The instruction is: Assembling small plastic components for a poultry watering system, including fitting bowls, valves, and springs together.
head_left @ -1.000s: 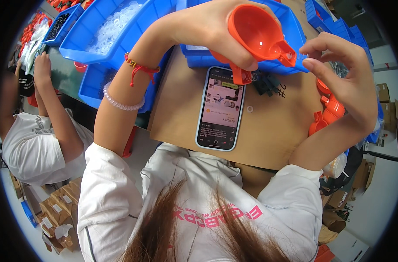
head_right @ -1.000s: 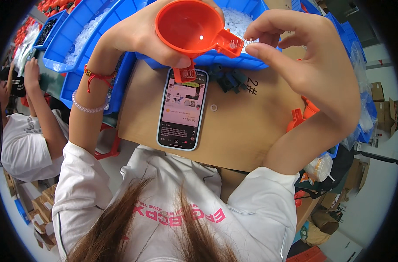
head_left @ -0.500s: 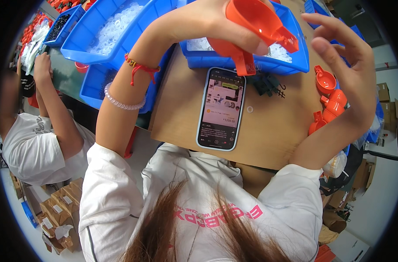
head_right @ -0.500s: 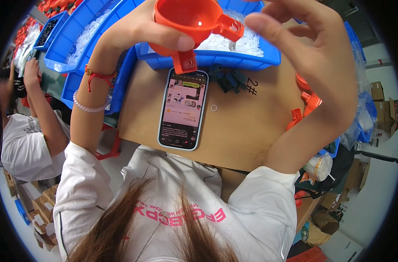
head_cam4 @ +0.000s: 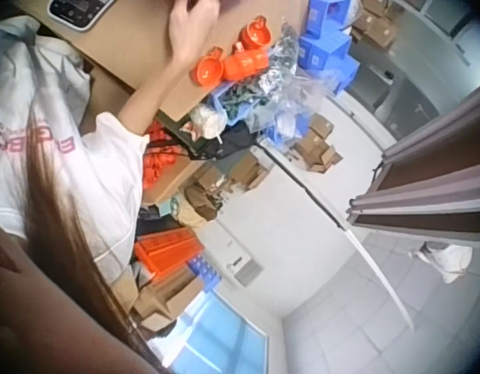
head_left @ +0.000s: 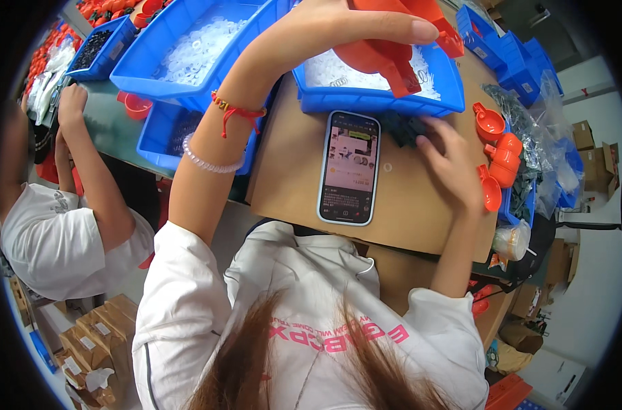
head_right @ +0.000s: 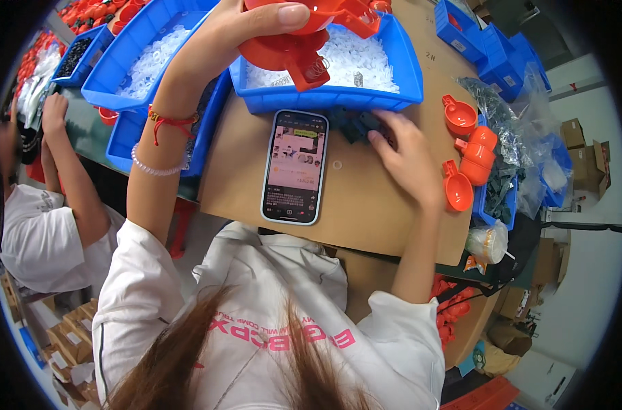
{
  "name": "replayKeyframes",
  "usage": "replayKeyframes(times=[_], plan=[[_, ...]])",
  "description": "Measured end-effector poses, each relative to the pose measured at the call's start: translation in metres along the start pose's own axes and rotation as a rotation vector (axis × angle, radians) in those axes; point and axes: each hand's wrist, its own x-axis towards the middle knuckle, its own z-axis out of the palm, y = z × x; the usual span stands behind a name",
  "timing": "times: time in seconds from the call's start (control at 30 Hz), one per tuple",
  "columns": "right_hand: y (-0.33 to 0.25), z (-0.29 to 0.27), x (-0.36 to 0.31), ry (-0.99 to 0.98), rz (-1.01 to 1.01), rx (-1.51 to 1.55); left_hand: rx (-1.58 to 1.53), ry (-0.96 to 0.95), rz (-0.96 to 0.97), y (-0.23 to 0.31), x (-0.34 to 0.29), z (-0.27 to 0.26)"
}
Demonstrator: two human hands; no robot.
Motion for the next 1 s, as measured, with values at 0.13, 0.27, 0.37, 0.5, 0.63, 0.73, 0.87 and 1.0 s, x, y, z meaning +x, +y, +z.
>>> replayKeyframes(times=[0.13,0.27,0.37,0.5,0.63,0.73,0.87,1.0], plan=[[-0.004,0.019,-0.008,0.090,0.088,0.060,0.065,0.144,0.061,0.007,-0.020,0.011],[0.010,0.016,-0.024,0.049,0.227,0.346,0.187,0.304,0.231,-0.014,-0.049,0.022],[0.002,0.002,-0.041,-0.039,0.469,0.441,0.082,0.361,0.308,-0.025,-0.086,0.042],[-0.004,0.007,-0.055,0.044,0.454,0.228,0.003,0.593,0.313,-0.037,-0.120,0.076],[-0.030,0.003,-0.065,0.098,0.323,-0.188,0.073,0.702,0.261,-0.051,-0.143,0.091],[-0.033,0.000,-0.083,-0.093,0.046,-0.125,0.005,0.719,0.166,-0.051,-0.149,0.099],[-0.030,-0.004,-0.096,-0.211,-0.017,-0.099,0.034,0.714,0.161,-0.049,-0.154,0.095],[-0.029,-0.012,-0.104,-0.223,-0.003,-0.031,-0.015,0.760,0.165,-0.043,-0.165,0.082]])
